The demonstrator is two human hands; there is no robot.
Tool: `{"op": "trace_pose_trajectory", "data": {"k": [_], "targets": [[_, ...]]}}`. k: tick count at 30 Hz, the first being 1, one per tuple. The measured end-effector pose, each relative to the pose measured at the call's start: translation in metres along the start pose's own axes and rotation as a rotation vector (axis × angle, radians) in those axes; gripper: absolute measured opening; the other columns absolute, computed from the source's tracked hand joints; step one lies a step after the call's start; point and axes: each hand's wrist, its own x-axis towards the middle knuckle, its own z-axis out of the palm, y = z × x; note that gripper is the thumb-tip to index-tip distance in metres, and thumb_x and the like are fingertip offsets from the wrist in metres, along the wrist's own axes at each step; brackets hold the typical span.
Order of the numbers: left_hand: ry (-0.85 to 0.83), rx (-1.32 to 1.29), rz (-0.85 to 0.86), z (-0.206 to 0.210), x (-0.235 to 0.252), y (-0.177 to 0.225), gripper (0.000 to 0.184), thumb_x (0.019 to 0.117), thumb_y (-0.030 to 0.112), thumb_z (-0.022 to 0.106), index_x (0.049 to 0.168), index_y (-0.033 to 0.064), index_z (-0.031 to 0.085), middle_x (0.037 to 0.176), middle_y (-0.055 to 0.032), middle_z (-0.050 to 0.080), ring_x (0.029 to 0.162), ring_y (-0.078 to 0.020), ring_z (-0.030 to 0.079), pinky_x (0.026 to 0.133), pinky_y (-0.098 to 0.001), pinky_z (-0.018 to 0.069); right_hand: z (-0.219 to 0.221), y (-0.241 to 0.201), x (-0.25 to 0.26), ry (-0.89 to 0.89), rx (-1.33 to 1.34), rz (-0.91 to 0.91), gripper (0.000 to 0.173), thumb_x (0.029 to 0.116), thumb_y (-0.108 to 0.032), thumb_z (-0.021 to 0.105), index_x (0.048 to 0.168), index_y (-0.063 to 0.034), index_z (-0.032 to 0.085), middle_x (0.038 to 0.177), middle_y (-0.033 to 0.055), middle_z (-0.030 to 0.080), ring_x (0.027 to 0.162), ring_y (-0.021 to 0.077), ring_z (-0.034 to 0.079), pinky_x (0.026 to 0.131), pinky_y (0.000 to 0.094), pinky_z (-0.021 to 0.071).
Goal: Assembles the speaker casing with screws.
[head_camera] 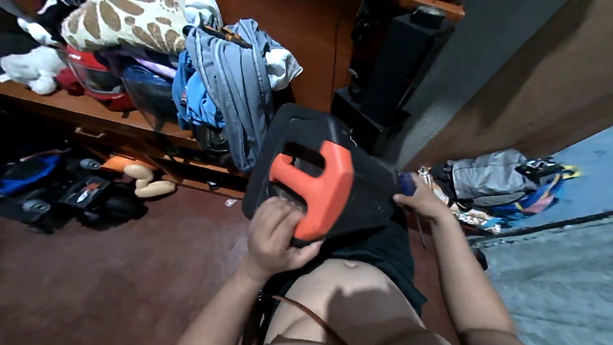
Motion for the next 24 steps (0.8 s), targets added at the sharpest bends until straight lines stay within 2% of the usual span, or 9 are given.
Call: {"op": "trace_pose_trajectory", "data": {"k": [3,7,12,15,17,20,22,23,24], "targets": [[-0.09,0.076,0.098,0.002,0.0,0.007,0.052,0.0824,0.052,0.077,0.112,0.0105,0.068,0.104,-0.0103,0.073,0.104,-0.0247,0.069,0.103,-0.0453,0.0523,0.033,0.036,0.013,-0.034,0.106,0.042,0.093,0.079,-0.014,0.082,0.156,-0.0172,0.03,0.135,0.0153,0.057,0.085,0.0215,0.067,0.061,0.0368,0.0586],[-0.087,0.078,0.099,0.007,0.004,0.009,0.049,0.0827,0.05,0.076,0.11,0.0099,0.068,0.102,-0.0094,0.073,0.104,-0.0237,0.069,0.104,-0.0442,0.0514,0.041,0.055,0.015,0.03,0.243,0.011,0.09,0.0779,-0.01,0.081,0.154,-0.0153,0.033,0.127,0.0136,0.058,0.074,0.0154,0.063,0.052,0.0284,0.0521],[-0.062,0.052,0.094,0.008,0.0,-0.002,0.053,0.0794,0.051,0.08,0.11,0.0094,0.069,0.102,-0.01,0.073,0.105,-0.0248,0.069,0.103,-0.0465,0.0524,0.038,0.061,0.016,0.037,0.259,-0.016,0.091,0.0744,-0.013,0.084,0.152,-0.0166,0.037,0.132,0.0136,0.058,0.086,0.0178,0.066,0.058,0.0313,0.0557],[-0.072,-0.014,0.072,0.003,-0.01,-0.018,0.053,0.0783,0.051,0.081,0.109,0.0103,0.067,0.104,-0.0087,0.072,0.108,-0.0239,0.069,0.104,-0.0481,0.0524,0.041,0.064,0.013,0.061,0.29,-0.051,0.094,0.0699,-0.013,0.086,0.151,-0.0161,0.038,0.135,0.0131,0.058,0.101,0.0187,0.067,0.068,0.0331,0.0596],[-0.117,-0.149,0.021,-0.003,-0.014,-0.031,0.047,0.0825,0.051,0.078,0.108,0.0129,0.068,0.107,-0.0067,0.071,0.112,-0.0225,0.066,0.105,-0.0471,0.0513,0.042,0.063,0.01,0.078,0.298,-0.076,0.096,0.0684,-0.013,0.088,0.15,-0.0153,0.039,0.135,0.0132,0.059,0.107,0.0189,0.067,0.076,0.0343,0.0614],[-0.152,-0.316,-0.114,-0.017,-0.003,-0.053,0.043,0.094,0.055,0.064,0.103,0.0138,0.072,0.113,-0.0041,0.069,0.118,-0.0189,0.062,0.102,-0.0419,0.0519,0.043,0.06,0.006,0.099,0.257,-0.086,0.092,0.0712,-0.013,0.087,0.15,-0.0158,0.04,0.134,0.0135,0.059,0.1,0.0179,0.068,0.071,0.0332,0.0609],[-0.138,-0.237,-0.338,-0.023,0.017,-0.073,0.057,0.0976,0.058,0.054,0.114,0.0064,0.07,0.127,-0.0121,0.064,0.125,-0.0237,0.056,0.107,-0.0449,0.0466,0.043,0.061,0.006,0.097,0.223,-0.084,0.088,0.0764,-0.014,0.085,0.151,-0.0173,0.039,0.132,0.0135,0.06,0.089,0.0172,0.068,0.063,0.0323,0.0586],[-0.178,-0.196,-0.492,-0.023,0.032,-0.086,0.064,0.0973,0.057,0.05,0.128,0.0025,0.064,0.137,-0.0174,0.059,0.131,-0.0275,0.052,0.11,-0.0471,0.0433,0.043,0.062,0.006,0.096,0.211,-0.083,0.086,0.0781,-0.014,0.083,0.152,-0.0176,0.039,0.131,0.0137,0.061,0.085,0.0176,0.068,0.061,0.0329,0.0584],[-0.229,-0.211,-0.643,-0.019,0.048,-0.1,0.068,0.0964,0.053,0.049,0.144,0.0048,0.053,0.146,-0.0181,0.052,0.135,-0.0273,0.05,0.111,-0.0465,0.0437,0.043,0.064,0.007,0.097,0.204,-0.091,0.085,0.079,-0.014,0.083,0.152,-0.017,0.039,0.13,0.014,0.061,0.084,0.0183,0.068,0.061,0.0335,0.0588]]}}
